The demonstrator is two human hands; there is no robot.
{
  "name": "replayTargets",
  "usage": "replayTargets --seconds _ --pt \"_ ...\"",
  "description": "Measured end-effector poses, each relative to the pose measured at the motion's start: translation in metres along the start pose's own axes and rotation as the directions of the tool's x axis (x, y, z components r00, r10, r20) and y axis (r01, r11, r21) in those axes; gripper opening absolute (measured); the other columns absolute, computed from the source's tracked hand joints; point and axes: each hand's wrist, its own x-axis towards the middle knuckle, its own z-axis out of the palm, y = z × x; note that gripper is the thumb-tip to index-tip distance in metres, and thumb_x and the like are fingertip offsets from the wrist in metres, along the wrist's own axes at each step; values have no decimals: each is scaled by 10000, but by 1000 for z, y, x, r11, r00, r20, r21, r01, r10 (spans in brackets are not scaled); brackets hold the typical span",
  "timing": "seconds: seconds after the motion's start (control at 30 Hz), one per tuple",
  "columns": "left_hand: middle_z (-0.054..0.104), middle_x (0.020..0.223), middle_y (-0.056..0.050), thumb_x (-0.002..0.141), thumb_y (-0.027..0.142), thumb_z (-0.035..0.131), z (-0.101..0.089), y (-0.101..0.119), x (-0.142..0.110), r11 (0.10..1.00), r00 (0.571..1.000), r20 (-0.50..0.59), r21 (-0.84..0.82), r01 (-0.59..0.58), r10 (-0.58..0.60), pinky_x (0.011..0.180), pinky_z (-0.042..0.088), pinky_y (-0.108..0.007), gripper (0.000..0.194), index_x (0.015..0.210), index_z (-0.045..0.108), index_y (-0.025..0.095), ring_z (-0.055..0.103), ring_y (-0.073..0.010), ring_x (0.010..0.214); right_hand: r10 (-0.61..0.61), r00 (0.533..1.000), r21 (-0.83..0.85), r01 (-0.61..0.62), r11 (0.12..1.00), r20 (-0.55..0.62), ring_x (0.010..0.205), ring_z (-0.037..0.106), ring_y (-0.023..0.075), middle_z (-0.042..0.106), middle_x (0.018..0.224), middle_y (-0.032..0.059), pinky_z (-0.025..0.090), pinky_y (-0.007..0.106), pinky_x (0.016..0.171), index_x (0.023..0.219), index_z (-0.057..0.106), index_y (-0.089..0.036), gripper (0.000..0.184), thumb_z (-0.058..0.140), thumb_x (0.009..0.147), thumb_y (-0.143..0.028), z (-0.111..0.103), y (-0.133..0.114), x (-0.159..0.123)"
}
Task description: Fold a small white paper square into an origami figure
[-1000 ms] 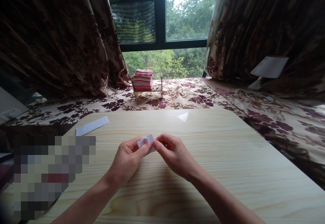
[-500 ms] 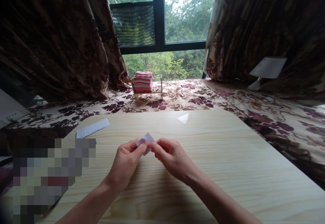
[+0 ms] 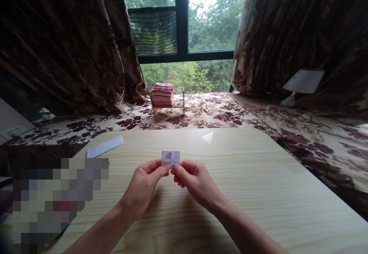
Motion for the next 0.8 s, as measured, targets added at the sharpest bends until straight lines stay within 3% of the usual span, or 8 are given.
replayTargets --seconds 0.17,0.27,0.4,0.47,0.57,0.67,0.8 --pt "547 574 -4 809 323 558 -1 -2 2 1000 992 129 -26 10 -6 631 406 -284 273 638 633 124 506 -137 590 16 998 -51 -12 999 65 538 495 101 605 602 21 396 218 510 652 654 -138 433 549 795 -533 -1 4 0" --pt "546 587 -6 794 331 568 -5 -1 3 997 996 88 79 22 -29 647 393 -275 267 635 627 126 495 -137 616 1 994 -183 19 983 108 589 536 120 635 634 25 414 224 546 686 679 -143 393 547 814 -490 -8 0 1" --pt "575 666 -16 758 323 608 -7 0 4 959 993 117 277 -60 28 664 372 -259 220 658 652 131 493 -148 679 -95 995 -280 88 956 -12 716 587 155 679 799 43 444 247 624 891 676 -157 294 568 820 -421 -18 -8 2" --pt "587 691 -25 751 333 610 -6 1 2 952 985 174 298 -71 19 646 365 -259 224 670 671 133 489 -152 677 -112 993 -252 115 961 27 756 599 167 680 826 49 459 254 652 902 672 -158 272 581 815 -399 -20 -11 2" --pt "586 670 -23 747 307 601 -4 3 1 976 971 227 217 23 -73 636 352 -249 196 698 693 141 468 -143 663 -130 986 -178 147 973 104 730 586 155 664 796 42 465 250 634 869 683 -158 293 512 860 -396 -21 -14 0" --pt "567 637 -17 733 261 589 -4 7 0 985 963 237 141 99 -131 629 337 -243 166 701 697 139 440 -130 646 -129 987 -134 141 981 96 690 561 139 653 777 34 467 251 630 901 685 -164 304 485 876 -392 -21 -16 -1" --pt "533 594 -2 719 257 600 -2 8 -1 980 958 244 161 113 -151 597 317 -239 163 661 677 126 416 -115 606 -112 988 -91 122 988 108 727 576 151 652 794 39 468 247 634 858 674 -160 234 592 812 -374 -20 -15 -1"
